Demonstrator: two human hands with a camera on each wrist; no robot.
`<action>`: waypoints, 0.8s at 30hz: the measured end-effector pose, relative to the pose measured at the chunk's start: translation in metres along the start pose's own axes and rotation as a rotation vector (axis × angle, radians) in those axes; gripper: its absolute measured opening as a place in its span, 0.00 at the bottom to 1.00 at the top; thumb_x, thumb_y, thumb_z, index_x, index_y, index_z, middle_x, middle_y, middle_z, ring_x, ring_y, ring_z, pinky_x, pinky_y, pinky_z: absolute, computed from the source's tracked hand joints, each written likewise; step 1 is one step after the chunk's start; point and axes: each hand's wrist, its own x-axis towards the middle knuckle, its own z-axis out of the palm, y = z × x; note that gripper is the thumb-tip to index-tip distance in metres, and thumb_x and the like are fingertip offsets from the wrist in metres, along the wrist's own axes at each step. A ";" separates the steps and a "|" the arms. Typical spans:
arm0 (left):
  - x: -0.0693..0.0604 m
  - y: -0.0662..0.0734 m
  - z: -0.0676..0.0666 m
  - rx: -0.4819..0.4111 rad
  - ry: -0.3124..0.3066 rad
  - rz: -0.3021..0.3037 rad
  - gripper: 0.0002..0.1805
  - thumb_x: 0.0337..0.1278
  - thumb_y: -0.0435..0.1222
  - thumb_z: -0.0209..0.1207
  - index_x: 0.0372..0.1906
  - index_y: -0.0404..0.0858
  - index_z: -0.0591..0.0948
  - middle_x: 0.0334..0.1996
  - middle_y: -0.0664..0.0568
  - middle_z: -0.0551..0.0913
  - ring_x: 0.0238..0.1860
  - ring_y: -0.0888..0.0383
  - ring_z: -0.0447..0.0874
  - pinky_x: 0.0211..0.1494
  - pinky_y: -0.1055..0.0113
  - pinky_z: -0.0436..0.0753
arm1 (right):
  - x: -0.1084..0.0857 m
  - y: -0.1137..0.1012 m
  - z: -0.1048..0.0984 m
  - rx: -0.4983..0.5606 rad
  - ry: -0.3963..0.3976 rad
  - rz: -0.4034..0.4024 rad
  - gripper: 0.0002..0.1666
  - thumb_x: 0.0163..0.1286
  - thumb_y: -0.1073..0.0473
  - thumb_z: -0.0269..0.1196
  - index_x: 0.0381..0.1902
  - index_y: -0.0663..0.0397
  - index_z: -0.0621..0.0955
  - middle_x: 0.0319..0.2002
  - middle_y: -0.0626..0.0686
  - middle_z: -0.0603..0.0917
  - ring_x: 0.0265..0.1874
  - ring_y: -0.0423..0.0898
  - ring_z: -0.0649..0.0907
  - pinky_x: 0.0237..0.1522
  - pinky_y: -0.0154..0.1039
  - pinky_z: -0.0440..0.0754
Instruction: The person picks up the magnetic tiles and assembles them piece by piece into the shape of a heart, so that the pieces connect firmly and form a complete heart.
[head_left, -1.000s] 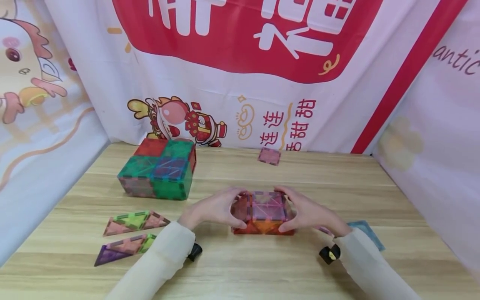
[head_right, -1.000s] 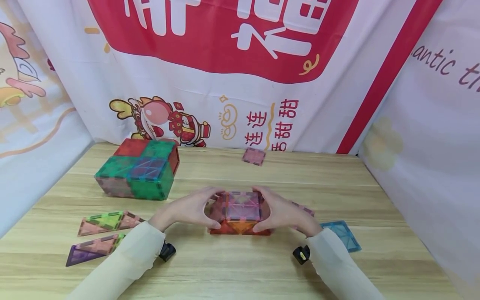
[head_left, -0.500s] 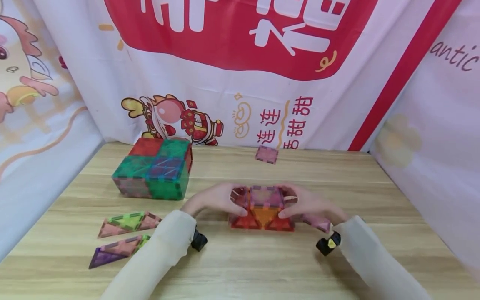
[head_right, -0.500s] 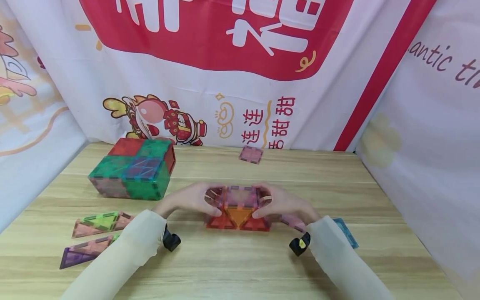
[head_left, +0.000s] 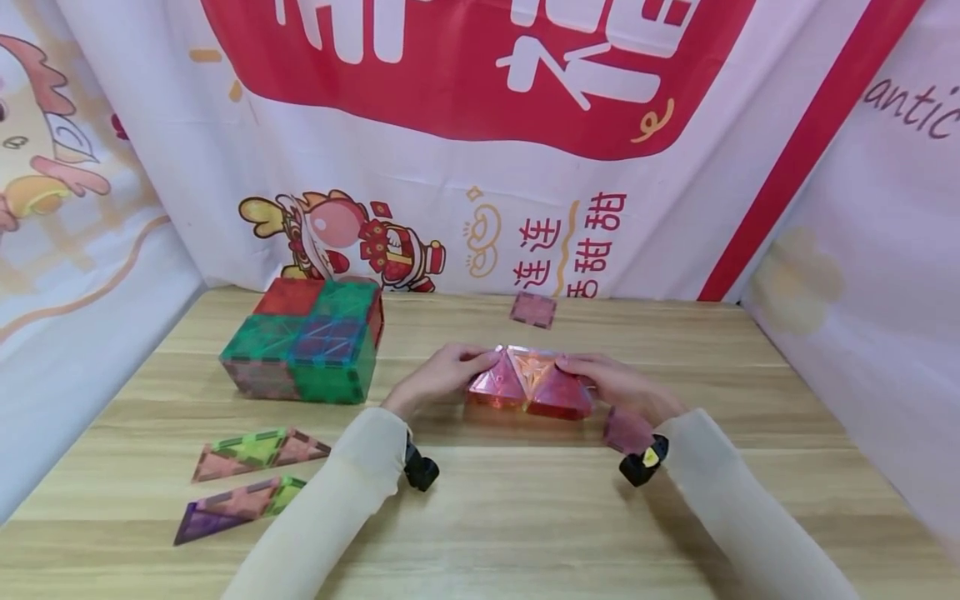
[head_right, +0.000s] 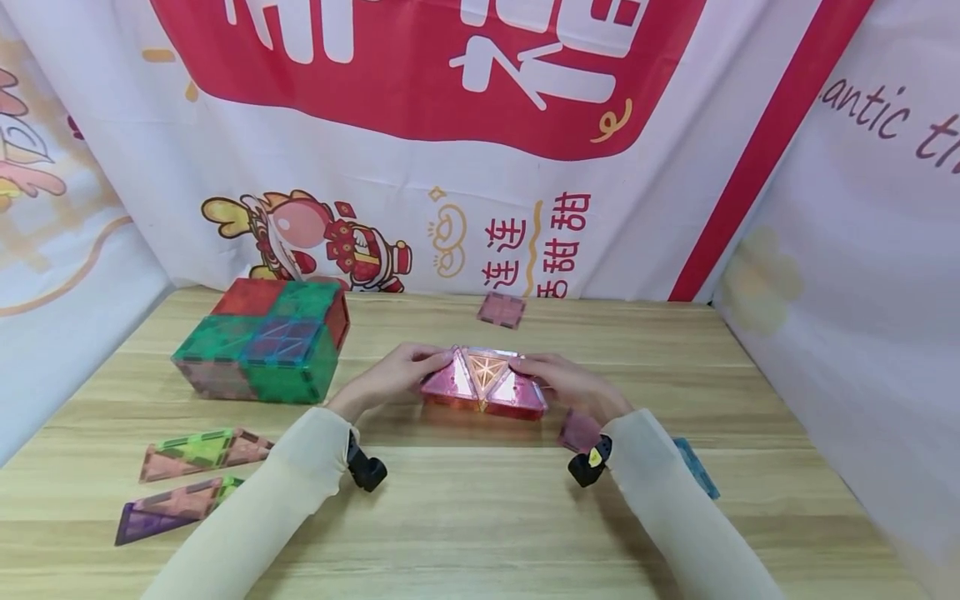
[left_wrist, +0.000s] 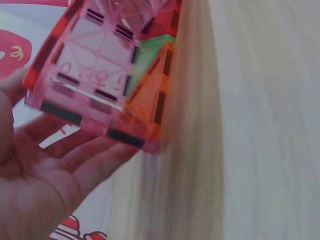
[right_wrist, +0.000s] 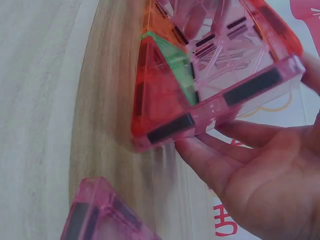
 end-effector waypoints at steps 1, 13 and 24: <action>0.002 0.002 0.001 -0.006 0.012 0.004 0.24 0.68 0.52 0.49 0.54 0.40 0.81 0.41 0.52 0.84 0.43 0.60 0.76 0.52 0.63 0.75 | 0.000 0.000 -0.001 0.000 0.000 -0.011 0.44 0.68 0.36 0.54 0.71 0.57 0.61 0.65 0.58 0.68 0.62 0.52 0.68 0.69 0.52 0.60; 0.017 0.008 0.009 0.057 0.130 -0.032 0.22 0.68 0.50 0.50 0.36 0.37 0.85 0.27 0.54 0.78 0.33 0.60 0.71 0.38 0.71 0.69 | 0.008 -0.001 -0.002 0.023 -0.009 -0.115 0.33 0.75 0.46 0.47 0.65 0.67 0.67 0.47 0.45 0.79 0.47 0.36 0.76 0.58 0.38 0.70; 0.031 0.010 0.011 -0.041 0.133 -0.089 0.22 0.68 0.50 0.50 0.41 0.37 0.85 0.32 0.52 0.79 0.36 0.59 0.72 0.38 0.70 0.70 | 0.015 0.000 -0.009 0.082 0.012 -0.157 0.26 0.75 0.50 0.47 0.59 0.67 0.70 0.37 0.39 0.80 0.40 0.33 0.78 0.46 0.29 0.75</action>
